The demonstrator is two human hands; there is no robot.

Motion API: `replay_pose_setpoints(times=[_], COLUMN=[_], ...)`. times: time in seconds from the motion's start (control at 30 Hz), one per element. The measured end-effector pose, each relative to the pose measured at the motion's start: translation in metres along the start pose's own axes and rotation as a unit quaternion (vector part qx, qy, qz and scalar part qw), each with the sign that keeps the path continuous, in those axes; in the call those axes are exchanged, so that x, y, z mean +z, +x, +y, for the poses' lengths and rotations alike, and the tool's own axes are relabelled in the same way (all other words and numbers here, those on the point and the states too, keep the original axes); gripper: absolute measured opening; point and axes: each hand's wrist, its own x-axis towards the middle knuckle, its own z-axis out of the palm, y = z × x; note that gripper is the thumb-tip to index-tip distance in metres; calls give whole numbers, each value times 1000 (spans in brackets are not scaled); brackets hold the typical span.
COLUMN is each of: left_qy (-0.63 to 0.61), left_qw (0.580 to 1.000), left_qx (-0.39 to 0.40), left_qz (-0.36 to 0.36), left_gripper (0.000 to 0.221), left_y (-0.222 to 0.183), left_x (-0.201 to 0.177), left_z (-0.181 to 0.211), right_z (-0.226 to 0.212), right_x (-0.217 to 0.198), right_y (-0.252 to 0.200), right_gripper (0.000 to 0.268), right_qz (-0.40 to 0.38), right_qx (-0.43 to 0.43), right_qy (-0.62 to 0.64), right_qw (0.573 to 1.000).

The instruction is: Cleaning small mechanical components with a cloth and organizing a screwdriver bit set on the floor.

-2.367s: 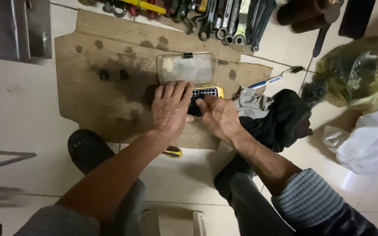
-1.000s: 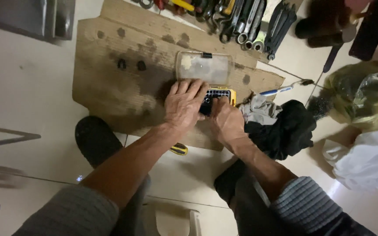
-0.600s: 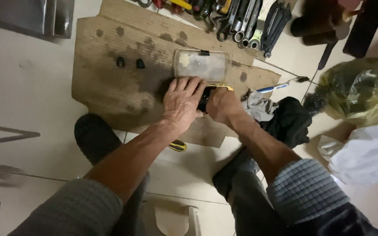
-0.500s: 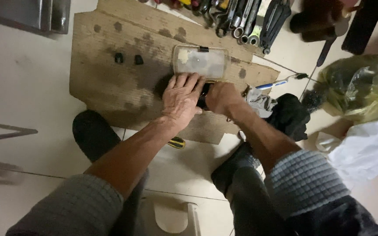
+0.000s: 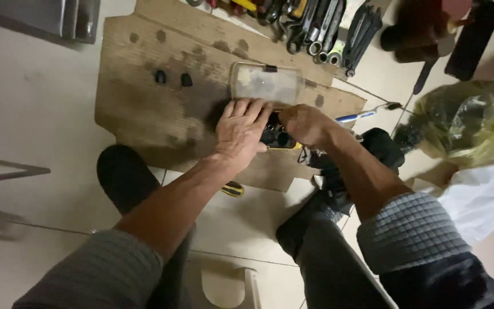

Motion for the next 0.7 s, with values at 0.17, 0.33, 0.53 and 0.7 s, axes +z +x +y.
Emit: replay_pose_setpoints(times=[0.17,0.33,0.53,0.7], left_qy=[-11,-26,-52,-62], left_qw=[1000,1000,999,986], left_qx=[6,3,2,47], left_qz=[5,-16,13,147], left_gripper=[101,101,93,66], left_y=[0,-3,-4,1], left_x=[0,-1,-15,5], left_z=[3,4,1,10], right_z=[25,7,-27,-53], right_x=[-24,-13,80,38], right_y=[-1,-32,-59,-93], right_gripper=[28,32,17,24], right_qz=[-3,-44,170,172], right_qx=[-159,80,73,133], right_qy=[-30,355,432,435], right_qw=[987,930,883,874])
